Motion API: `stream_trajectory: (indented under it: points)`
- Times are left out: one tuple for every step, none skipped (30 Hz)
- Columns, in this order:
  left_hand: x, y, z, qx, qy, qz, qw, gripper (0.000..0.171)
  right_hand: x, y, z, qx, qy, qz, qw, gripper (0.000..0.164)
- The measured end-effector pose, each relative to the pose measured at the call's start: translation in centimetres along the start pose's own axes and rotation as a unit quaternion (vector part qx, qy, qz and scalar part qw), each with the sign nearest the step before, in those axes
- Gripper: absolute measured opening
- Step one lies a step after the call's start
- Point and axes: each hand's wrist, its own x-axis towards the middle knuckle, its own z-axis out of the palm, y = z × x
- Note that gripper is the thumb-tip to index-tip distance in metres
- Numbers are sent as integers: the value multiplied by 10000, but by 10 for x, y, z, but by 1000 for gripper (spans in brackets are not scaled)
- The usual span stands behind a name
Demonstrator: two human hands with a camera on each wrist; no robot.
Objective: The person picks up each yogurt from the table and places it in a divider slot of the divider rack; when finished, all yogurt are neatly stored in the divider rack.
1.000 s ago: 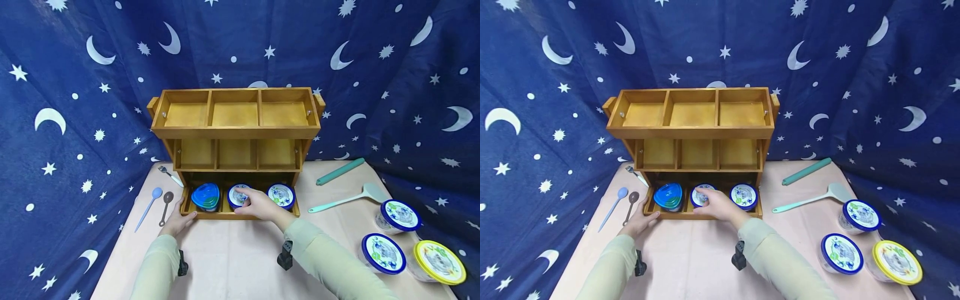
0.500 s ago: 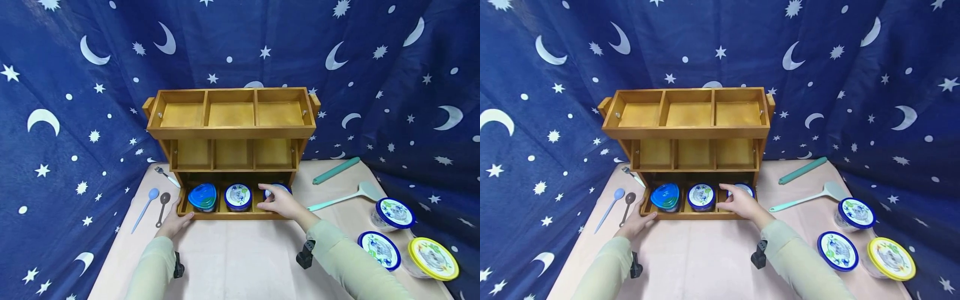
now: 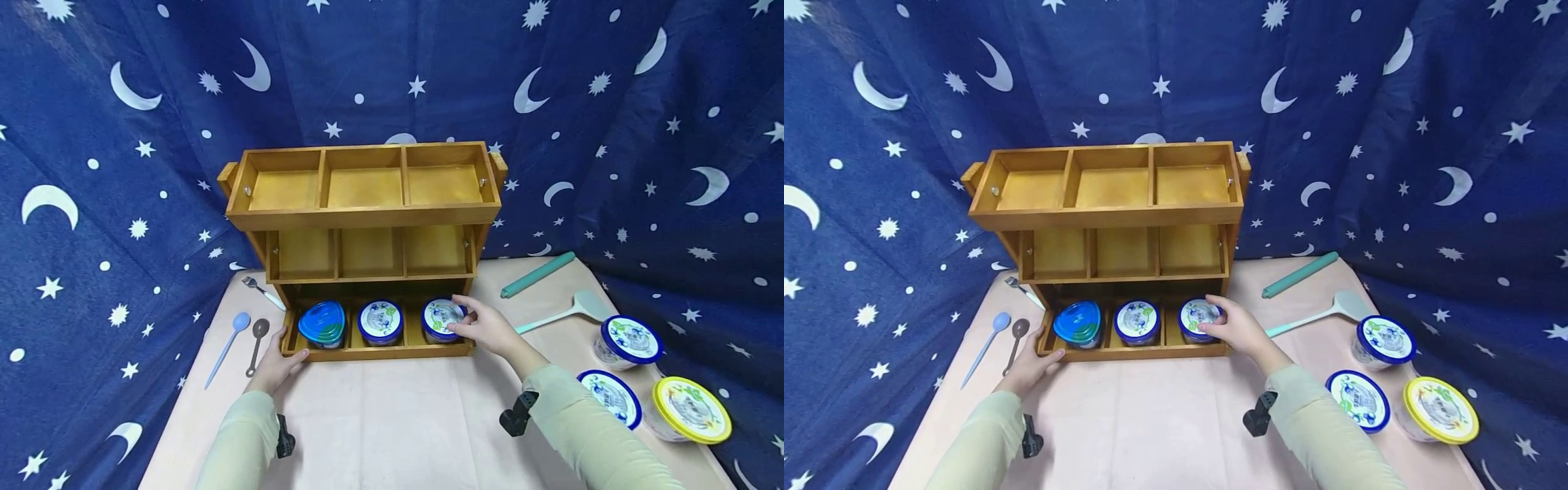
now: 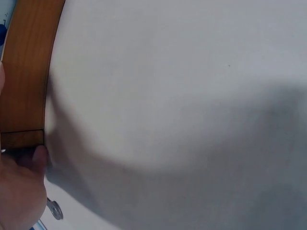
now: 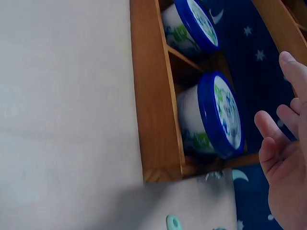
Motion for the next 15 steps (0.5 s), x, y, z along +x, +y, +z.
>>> stream_trajectory:
  points:
    - [1, 0, 0, -44, 3, 6, 10000, 93, -1, 2, -2, -36, 42, 55, 10000, 64]
    - [1, 0, 0, -68, 6, 25, 10000, 93, -3, 4, -4, -74, 61, 108, 9999, 65]
    - [1, 0, 0, -70, 13, 39, 10000, 93, -4, 6, -5, -83, 86, 191, 9997, 65]
    - [1, -1, 0, -95, 17, 42, 9999, 92, -5, 7, -7, -113, 101, 240, 9996, 66]
    - [1, -1, 0, -124, 19, 52, 9999, 92, -7, 9, -8, -128, 123, 313, 9994, 66]
    - [1, -2, 0, -133, 18, 32, 9999, 92, -8, 11, -10, -166, 119, 341, 9992, 66]
    - [1, -2, -1, -135, 16, 20, 9999, 93, -9, 12, -12, -207, 131, 370, 9990, 66]
    - [0, -3, -1, -135, 20, -5, 9999, 93, -10, 14, -13, -252, 145, 392, 9988, 66]
    - [1, -4, -1, -139, 23, -34, 9999, 93, -11, 16, -14, -277, 171, 418, 9986, 66]
    - [1, -4, -1, -144, 29, -65, 9999, 93, -11, 18, -16, -306, 199, 437, 9984, 66]
    - [0, -4, -1, -128, 43, -81, 9999, 92, -13, 20, -17, -332, 220, 451, 9982, 65]
    - [0, -4, 0, -98, 54, -98, 9999, 92, -14, 22, -18, -344, 239, 460, 9981, 65]
    - [0, -4, 0, -63, 71, -81, 9999, 92, -15, 24, -19, -356, 264, 453, 9980, 65]
    - [0, -4, 0, -53, 86, -73, 9999, 91, -17, 26, -20, -363, 282, 442, 9980, 66]
    - [0, -4, 1, -44, 93, -64, 9999, 91, -19, 29, -21, -368, 292, 412, 9980, 66]
